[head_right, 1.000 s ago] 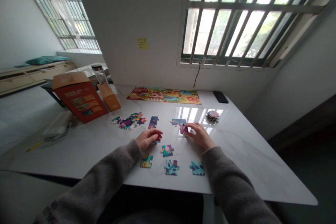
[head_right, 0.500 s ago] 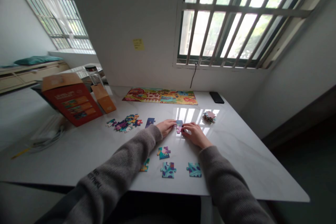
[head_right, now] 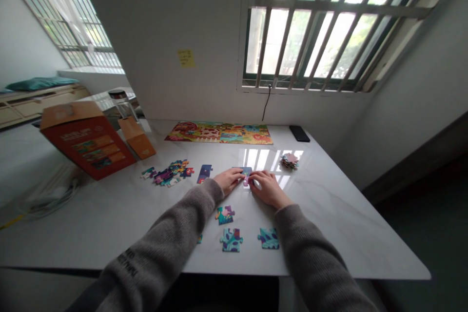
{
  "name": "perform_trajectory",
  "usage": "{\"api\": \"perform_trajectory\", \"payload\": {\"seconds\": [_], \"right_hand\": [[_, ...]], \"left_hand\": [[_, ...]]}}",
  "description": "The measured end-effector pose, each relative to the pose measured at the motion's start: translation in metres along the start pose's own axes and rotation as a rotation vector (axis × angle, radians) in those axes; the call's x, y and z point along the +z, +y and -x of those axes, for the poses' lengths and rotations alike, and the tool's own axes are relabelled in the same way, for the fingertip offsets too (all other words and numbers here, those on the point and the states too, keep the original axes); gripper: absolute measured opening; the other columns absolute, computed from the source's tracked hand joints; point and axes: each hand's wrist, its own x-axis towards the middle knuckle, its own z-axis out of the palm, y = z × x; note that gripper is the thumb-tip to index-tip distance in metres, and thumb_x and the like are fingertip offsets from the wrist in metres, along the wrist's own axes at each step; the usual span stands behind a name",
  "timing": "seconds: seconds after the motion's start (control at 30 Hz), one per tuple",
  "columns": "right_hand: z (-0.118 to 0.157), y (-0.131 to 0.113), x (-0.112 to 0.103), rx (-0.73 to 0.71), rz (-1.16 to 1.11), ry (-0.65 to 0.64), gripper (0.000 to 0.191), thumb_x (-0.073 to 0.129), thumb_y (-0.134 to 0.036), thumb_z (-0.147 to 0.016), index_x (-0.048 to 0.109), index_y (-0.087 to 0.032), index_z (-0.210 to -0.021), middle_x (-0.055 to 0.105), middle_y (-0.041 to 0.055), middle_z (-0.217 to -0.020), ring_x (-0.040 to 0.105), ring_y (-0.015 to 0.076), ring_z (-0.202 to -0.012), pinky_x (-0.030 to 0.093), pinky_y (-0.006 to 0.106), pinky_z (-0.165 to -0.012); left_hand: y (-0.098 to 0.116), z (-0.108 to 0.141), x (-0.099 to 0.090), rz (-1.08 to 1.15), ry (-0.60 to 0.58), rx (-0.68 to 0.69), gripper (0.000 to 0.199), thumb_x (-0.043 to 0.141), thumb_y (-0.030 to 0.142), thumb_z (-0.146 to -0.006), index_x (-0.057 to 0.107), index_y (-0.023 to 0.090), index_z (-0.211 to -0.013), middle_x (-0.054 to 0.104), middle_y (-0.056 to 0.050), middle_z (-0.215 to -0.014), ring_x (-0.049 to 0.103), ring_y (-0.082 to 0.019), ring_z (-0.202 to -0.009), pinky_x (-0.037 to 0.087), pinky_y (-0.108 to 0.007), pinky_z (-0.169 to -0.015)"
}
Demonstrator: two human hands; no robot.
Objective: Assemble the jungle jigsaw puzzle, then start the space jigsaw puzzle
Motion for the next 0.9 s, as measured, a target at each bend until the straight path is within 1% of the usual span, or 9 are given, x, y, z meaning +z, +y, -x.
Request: {"api": "perform_trajectory", "payload": {"seconds": [0.07, 0.17, 0.23, 0.3, 0.4, 0.5, 0.57, 0.7, 0.9], "right_hand": [[0.001, -0.002, 0.0, 0.012, -0.001, -0.008, 0.019, 0.064, -0.026, -0.088, 0.071, -0.028, -0.106, 0.068, 0.0065, -0.127, 0.059, 0.0279, -0.112, 0.042, 0.047, -0.096], [0.001, -0.005, -0.001, 0.025, -0.006, -0.021, 0.018, 0.063, -0.026, -0.089, 0.069, -0.028, -0.105, 0.067, 0.0063, -0.129, 0.058, 0.0281, -0.116, 0.041, 0.048, -0.097], [0.002, -0.006, -0.001, 0.027, -0.008, -0.022, 0.016, 0.061, -0.026, -0.09, 0.069, -0.028, -0.104, 0.067, 0.0062, -0.128, 0.058, 0.028, -0.116, 0.041, 0.048, -0.097], [0.003, -0.005, -0.001, 0.029, -0.015, -0.022, 0.018, 0.06, -0.027, -0.09, 0.068, -0.028, -0.106, 0.066, 0.0069, -0.13, 0.057, 0.0286, -0.118, 0.041, 0.049, -0.098], [0.006, -0.002, 0.0, 0.051, -0.046, 0.013, 0.033, 0.063, -0.031, -0.088, 0.064, -0.027, -0.121, 0.062, 0.0094, -0.134, 0.055, 0.0297, -0.121, 0.043, 0.048, -0.099], [0.008, 0.003, 0.0, 0.065, -0.088, 0.04, 0.044, 0.062, -0.033, -0.088, 0.058, -0.025, -0.131, 0.063, 0.0105, -0.13, 0.056, 0.0289, -0.119, 0.045, 0.046, -0.1], [0.009, 0.005, 0.0, 0.059, -0.092, 0.029, 0.04, 0.061, -0.033, -0.089, 0.061, -0.025, -0.128, 0.065, 0.01, -0.126, 0.057, 0.0287, -0.117, 0.046, 0.046, -0.098], [0.009, 0.007, 0.0, 0.026, -0.1, 0.018, 0.031, 0.061, -0.031, -0.088, 0.067, -0.025, -0.118, 0.068, 0.0091, -0.124, 0.059, 0.0283, -0.114, 0.047, 0.047, -0.097], [0.009, 0.008, -0.001, 0.019, -0.134, 0.015, 0.027, 0.061, -0.029, -0.089, 0.068, -0.024, -0.115, 0.069, 0.0085, -0.121, 0.059, 0.0274, -0.113, 0.047, 0.046, -0.098]], "left_hand": [[0.0, 0.0, 0.001, 0.054, 0.01, -0.01, 0.026, 0.055, 0.022, -0.093, 0.071, 0.02, -0.114, 0.063, -0.013, -0.133, 0.055, -0.025, -0.128, 0.042, -0.045, -0.114], [0.001, 0.0, -0.001, 0.09, -0.023, -0.033, 0.027, 0.053, 0.021, -0.094, 0.069, 0.018, -0.115, 0.062, -0.014, -0.135, 0.053, -0.026, -0.131, 0.038, -0.048, -0.116], [0.003, 0.0, -0.006, 0.049, -0.031, -0.057, 0.031, 0.05, 0.02, -0.094, 0.067, 0.018, -0.12, 0.061, -0.014, -0.137, 0.052, -0.027, -0.131, 0.035, -0.051, -0.117], [0.004, 0.001, -0.015, -0.031, 0.021, -0.113, 0.034, 0.05, 0.019, -0.093, 0.065, 0.018, -0.124, 0.062, -0.013, -0.133, 0.053, -0.028, -0.127, 0.036, -0.05, -0.114], [0.0, 0.006, -0.03, -0.159, 0.125, -0.243, 0.034, 0.053, 0.02, -0.091, 0.066, 0.019, -0.123, 0.065, -0.012, -0.122, 0.055, -0.027, -0.117, 0.043, -0.044, -0.106], [-0.006, 0.013, -0.038, -0.179, 0.108, -0.311, 0.034, 0.054, 0.019, -0.089, 0.067, 0.02, -0.121, 0.068, -0.01, -0.116, 0.056, -0.027, -0.112, 0.044, -0.042, -0.103], [-0.01, 0.016, -0.037, -0.138, 0.079, -0.307, 0.034, 0.054, 0.018, -0.089, 0.067, 0.019, -0.12, 0.07, -0.009, -0.115, 0.057, -0.026, -0.111, 0.042, -0.042, -0.104], [-0.012, 0.018, -0.031, -0.068, 0.079, -0.292, 0.031, 0.055, 0.018, -0.089, 0.07, 0.022, -0.115, 0.071, -0.009, -0.112, 0.059, -0.026, -0.112, 0.04, -0.042, -0.107], [-0.008, 0.017, -0.03, -0.08, 0.061, -0.304, 0.03, 0.054, 0.019, -0.091, 0.072, 0.023, -0.114, 0.072, -0.007, -0.109, 0.06, -0.025, -0.114, 0.041, -0.041, -0.107]]}}
